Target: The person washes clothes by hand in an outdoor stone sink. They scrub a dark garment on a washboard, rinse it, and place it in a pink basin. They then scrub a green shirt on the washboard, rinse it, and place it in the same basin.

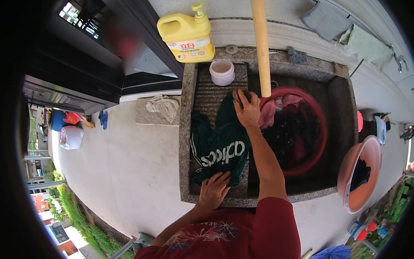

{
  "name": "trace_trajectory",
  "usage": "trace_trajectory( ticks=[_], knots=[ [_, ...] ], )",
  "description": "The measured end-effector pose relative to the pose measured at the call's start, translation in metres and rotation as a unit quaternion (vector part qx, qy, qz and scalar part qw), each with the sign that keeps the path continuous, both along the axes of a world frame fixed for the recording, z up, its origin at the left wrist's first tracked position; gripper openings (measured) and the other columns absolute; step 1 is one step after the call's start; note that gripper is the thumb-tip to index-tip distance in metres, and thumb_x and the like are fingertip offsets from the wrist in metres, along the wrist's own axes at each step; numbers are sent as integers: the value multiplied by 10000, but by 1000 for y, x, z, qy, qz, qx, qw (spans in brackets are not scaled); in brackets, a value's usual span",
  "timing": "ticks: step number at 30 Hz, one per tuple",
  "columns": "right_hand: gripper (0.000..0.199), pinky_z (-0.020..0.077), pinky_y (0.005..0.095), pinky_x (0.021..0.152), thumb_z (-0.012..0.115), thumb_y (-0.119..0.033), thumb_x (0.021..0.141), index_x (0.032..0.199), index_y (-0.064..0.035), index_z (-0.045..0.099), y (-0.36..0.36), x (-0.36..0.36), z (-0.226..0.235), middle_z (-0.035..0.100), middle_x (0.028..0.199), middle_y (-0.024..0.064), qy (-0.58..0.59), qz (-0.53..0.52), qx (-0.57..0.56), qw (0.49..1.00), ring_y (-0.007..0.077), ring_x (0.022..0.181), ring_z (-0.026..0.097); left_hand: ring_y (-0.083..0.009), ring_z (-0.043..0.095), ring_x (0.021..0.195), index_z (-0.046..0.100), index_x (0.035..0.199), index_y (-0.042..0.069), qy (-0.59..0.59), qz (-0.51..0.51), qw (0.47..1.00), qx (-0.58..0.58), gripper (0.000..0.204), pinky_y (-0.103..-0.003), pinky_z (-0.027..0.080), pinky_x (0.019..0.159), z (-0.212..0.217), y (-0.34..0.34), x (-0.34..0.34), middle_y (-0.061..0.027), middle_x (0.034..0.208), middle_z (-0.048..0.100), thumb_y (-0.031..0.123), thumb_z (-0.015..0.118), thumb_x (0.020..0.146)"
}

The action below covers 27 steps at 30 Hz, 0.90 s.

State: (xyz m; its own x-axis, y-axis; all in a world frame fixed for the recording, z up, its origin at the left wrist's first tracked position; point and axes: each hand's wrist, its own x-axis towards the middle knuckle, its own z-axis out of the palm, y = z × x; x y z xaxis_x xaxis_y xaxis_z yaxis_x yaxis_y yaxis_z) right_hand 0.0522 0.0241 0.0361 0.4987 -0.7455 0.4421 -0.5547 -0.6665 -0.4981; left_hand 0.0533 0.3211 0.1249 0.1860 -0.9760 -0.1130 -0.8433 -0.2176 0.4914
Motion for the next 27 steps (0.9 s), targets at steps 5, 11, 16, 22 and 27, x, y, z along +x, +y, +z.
trace_trajectory(
  ticks=[5,11,16,22,27],
  knots=[
    [530,417,457,882,660,-164,795,1298,-182,495,36,-61,-6,434,1167,201,-73,-143,99,982,391,1033,453,-181,444,1216,569,1197,142,48,76,996,-10,450,-384,391,890,-4,14,4,16,1321,511,167,685,762],
    [552,448,468,849,645,-184,805,1326,-185,464,39,-164,-46,426,1180,188,236,1,80,968,403,1031,458,-203,445,1226,570,1193,174,28,22,999,8,454,-402,381,897,0,9,5,13,1347,484,145,689,756],
    [441,467,397,840,644,-202,823,1256,-174,561,19,-136,-66,434,1219,152,-65,-46,237,968,325,1027,489,-214,435,1236,586,1180,182,27,6,1000,12,437,-406,363,906,-2,2,-1,4,1360,474,149,678,753],
    [528,471,402,800,697,-274,772,1273,-218,544,105,-71,55,445,1174,124,72,329,40,941,301,993,503,-197,452,1222,592,1162,169,16,27,999,13,382,-414,391,891,-2,9,5,10,1329,501,169,662,787],
    [489,478,451,725,691,-246,745,1217,-209,569,0,-14,17,466,1134,111,61,166,-26,984,323,927,498,-208,497,1173,627,1106,138,41,45,998,-29,312,-402,390,897,-12,2,-1,1,1290,543,176,650,797]
  ],
)
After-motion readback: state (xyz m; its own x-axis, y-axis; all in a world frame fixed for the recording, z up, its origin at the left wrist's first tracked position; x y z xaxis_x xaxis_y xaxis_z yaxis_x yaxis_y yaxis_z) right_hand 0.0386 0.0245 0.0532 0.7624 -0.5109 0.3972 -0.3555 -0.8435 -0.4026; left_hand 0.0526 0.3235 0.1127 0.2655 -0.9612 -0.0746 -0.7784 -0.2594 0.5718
